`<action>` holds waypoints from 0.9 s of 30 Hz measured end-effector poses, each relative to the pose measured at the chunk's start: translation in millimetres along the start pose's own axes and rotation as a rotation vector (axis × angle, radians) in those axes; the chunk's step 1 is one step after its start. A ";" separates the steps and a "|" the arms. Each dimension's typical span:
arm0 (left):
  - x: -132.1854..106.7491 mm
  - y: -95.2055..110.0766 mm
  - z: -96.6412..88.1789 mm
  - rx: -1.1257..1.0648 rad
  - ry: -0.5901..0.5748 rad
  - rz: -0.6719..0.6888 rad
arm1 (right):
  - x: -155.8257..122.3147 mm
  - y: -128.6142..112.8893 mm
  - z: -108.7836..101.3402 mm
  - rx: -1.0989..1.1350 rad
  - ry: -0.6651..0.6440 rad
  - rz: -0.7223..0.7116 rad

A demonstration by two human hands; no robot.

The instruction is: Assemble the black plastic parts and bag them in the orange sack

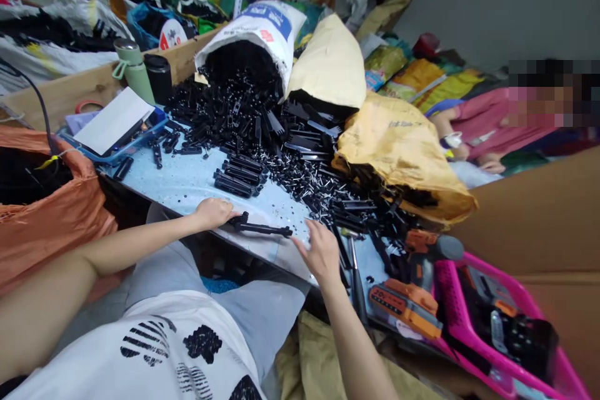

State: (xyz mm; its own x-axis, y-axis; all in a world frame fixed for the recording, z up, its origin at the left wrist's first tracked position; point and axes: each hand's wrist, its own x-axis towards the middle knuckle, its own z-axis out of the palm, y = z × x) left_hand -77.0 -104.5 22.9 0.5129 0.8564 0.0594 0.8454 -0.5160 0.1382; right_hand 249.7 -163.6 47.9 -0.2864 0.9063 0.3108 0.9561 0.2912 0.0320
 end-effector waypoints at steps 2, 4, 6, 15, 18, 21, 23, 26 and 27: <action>-4.5 4.6 -17.0 -0.016 -0.042 -0.021 | 27.3 -34.8 -5.9 0.018 -0.112 -0.262; -9.0 7.2 -33.3 -0.022 -0.066 -0.017 | 50.5 -56.0 -13.8 0.025 -0.265 -0.406; -13.4 6.4 -45.2 -0.015 -0.070 -0.015 | 64.3 -65.4 -20.5 0.026 -0.384 -0.452; -57.1 0.3 -67.7 -0.176 0.080 0.417 | 32.1 -79.8 -45.9 0.447 -0.268 -0.628; -84.0 19.0 -81.5 -0.534 0.198 0.647 | 6.5 -100.0 -65.8 0.801 -0.159 -0.721; -104.5 46.8 -86.6 -0.844 0.244 0.729 | -17.4 -131.3 -70.9 1.127 -0.084 -0.725; -110.0 65.4 -78.7 -0.958 0.316 0.727 | -29.3 -155.6 -58.0 1.289 0.044 -0.660; -106.3 85.0 -52.8 -0.927 0.496 0.759 | -36.8 -188.0 -18.4 1.319 0.363 -0.383; -102.6 87.2 -43.2 -0.853 0.536 0.774 | -35.3 -194.9 -3.2 1.272 0.397 -0.269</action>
State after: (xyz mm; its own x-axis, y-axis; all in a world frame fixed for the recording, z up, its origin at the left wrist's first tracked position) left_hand -62.4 -236.5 71.5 0.5351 0.3420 0.7725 -0.1136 -0.8770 0.4670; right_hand 73.6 -253.2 33.7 -0.2107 0.6913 0.6912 0.0944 0.7181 -0.6895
